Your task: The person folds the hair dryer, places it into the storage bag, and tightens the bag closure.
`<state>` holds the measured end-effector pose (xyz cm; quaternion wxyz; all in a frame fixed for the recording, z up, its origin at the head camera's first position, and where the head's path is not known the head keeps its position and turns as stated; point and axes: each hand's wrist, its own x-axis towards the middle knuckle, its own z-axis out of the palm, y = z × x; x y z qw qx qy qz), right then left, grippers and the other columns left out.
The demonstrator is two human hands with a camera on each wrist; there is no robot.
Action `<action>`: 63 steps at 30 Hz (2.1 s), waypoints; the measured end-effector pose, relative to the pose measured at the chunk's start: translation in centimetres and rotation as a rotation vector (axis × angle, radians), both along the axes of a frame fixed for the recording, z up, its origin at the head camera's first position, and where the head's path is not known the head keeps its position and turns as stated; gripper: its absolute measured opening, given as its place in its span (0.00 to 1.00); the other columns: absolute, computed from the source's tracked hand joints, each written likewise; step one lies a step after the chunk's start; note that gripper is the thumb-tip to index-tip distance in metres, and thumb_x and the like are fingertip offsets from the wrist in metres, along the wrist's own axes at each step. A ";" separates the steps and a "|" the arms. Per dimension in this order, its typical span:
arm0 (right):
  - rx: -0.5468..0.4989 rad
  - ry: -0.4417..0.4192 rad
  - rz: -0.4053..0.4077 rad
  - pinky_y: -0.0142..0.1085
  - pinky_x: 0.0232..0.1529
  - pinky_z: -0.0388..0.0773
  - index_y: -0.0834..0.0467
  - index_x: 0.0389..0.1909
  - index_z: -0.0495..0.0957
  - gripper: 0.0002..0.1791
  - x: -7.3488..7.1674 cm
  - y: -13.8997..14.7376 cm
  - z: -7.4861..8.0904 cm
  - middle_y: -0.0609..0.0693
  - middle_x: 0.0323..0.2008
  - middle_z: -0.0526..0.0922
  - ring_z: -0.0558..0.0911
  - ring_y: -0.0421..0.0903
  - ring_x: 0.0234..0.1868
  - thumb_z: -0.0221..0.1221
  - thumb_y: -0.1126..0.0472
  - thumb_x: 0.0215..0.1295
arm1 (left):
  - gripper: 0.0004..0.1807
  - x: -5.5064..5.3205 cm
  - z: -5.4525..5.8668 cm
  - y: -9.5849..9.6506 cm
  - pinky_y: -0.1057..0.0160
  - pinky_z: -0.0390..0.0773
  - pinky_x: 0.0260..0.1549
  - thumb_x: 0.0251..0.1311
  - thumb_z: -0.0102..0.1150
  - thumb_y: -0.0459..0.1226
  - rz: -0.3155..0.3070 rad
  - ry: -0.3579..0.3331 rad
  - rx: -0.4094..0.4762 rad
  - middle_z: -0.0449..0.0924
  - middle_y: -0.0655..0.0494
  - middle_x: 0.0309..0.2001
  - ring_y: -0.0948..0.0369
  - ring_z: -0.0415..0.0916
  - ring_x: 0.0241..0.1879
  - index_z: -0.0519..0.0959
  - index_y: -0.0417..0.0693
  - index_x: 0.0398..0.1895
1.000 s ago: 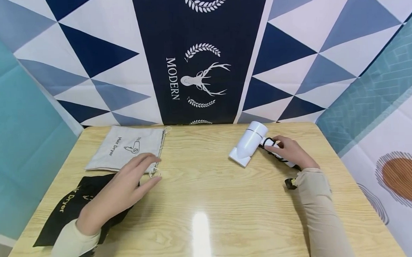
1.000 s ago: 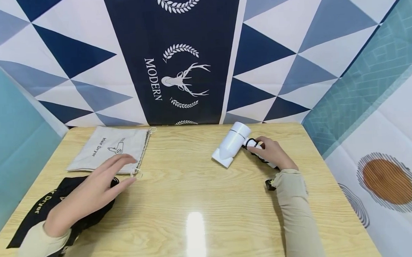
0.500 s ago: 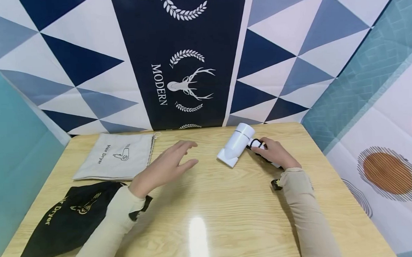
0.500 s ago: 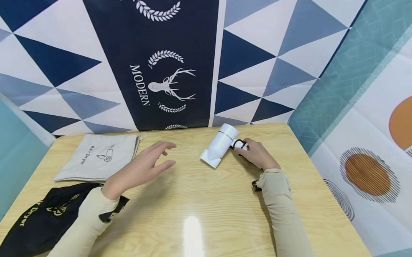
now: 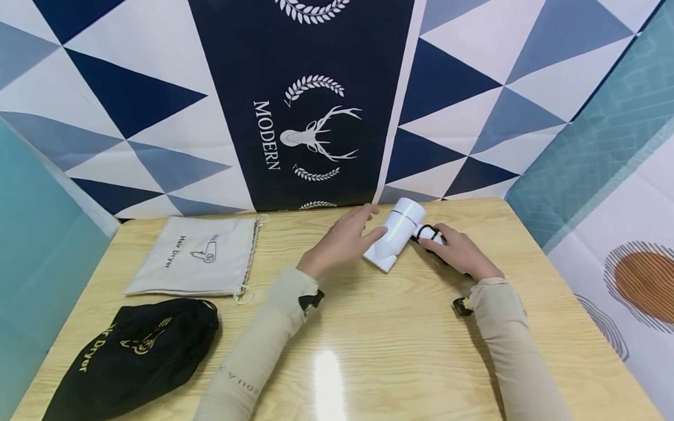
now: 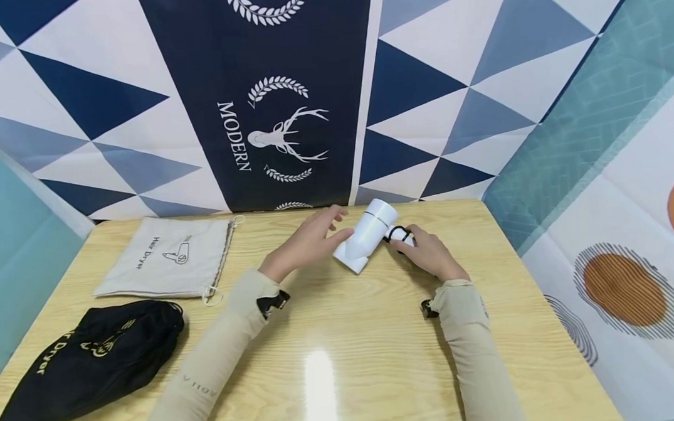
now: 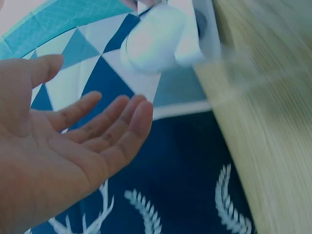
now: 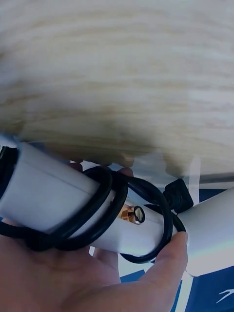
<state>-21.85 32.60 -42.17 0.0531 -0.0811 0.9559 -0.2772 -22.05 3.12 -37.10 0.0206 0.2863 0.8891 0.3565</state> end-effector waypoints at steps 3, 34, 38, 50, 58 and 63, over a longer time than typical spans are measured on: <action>0.009 -0.001 -0.009 0.45 0.41 0.73 0.65 0.68 0.64 0.41 -0.2 0.2 -0.2 0.64 0.49 0.79 0.78 0.55 0.41 0.49 0.34 0.71 | 0.30 -0.9 -0.3 2.0 0.52 0.69 0.63 0.73 0.48 0.54 0.028 -0.036 -0.010 0.69 0.48 0.67 0.54 0.66 0.67 0.65 0.48 0.71; -0.093 0.185 -0.019 0.40 0.34 0.76 0.64 0.61 0.74 0.34 -0.4 -0.3 -0.4 0.61 0.42 0.82 0.79 0.51 0.36 0.55 0.39 0.71 | 0.37 -2.7 -2.8 3.9 0.62 0.77 0.41 0.70 0.53 0.53 -0.011 -0.199 0.009 0.73 0.49 0.51 0.58 0.76 0.43 0.54 0.48 0.75; -0.175 0.223 -0.046 0.38 0.28 0.78 0.62 0.57 0.76 0.30 -0.1 -0.9 0.5 0.60 0.39 0.83 0.80 0.50 0.32 0.57 0.40 0.70 | 0.38 -2.9 -2.0 3.5 0.63 0.77 0.43 0.67 0.57 0.56 0.014 -0.132 0.098 0.73 0.52 0.55 0.60 0.74 0.47 0.59 0.51 0.74; -0.249 0.339 -0.071 0.37 0.25 0.76 0.59 0.59 0.76 0.29 1.3 -3.3 4.5 0.59 0.38 0.83 0.79 0.51 0.30 0.58 0.41 0.69 | 0.39 -2.3 2.2 1.3 0.64 0.78 0.40 0.61 0.61 0.60 0.049 -0.085 0.178 0.73 0.54 0.53 0.59 0.74 0.46 0.66 0.47 0.68; -0.230 0.410 -0.045 0.35 0.26 0.75 0.59 0.61 0.75 0.27 2.9 -4.6 6.4 0.59 0.39 0.83 0.78 0.52 0.31 0.59 0.45 0.70 | 0.35 -1.3 4.0 0.5 0.63 0.81 0.33 0.67 0.54 0.60 -0.004 -0.089 0.222 0.74 0.53 0.49 0.60 0.78 0.40 0.66 0.45 0.65; -0.245 0.438 -0.051 0.32 0.28 0.75 0.59 0.60 0.76 0.27 3.5 -5.2 7.1 0.59 0.42 0.84 0.80 0.50 0.33 0.60 0.46 0.69 | 0.35 -0.7 4.7 0.1 0.62 0.82 0.31 0.66 0.57 0.58 -0.028 -0.132 0.248 0.77 0.52 0.48 0.59 0.81 0.36 0.65 0.47 0.66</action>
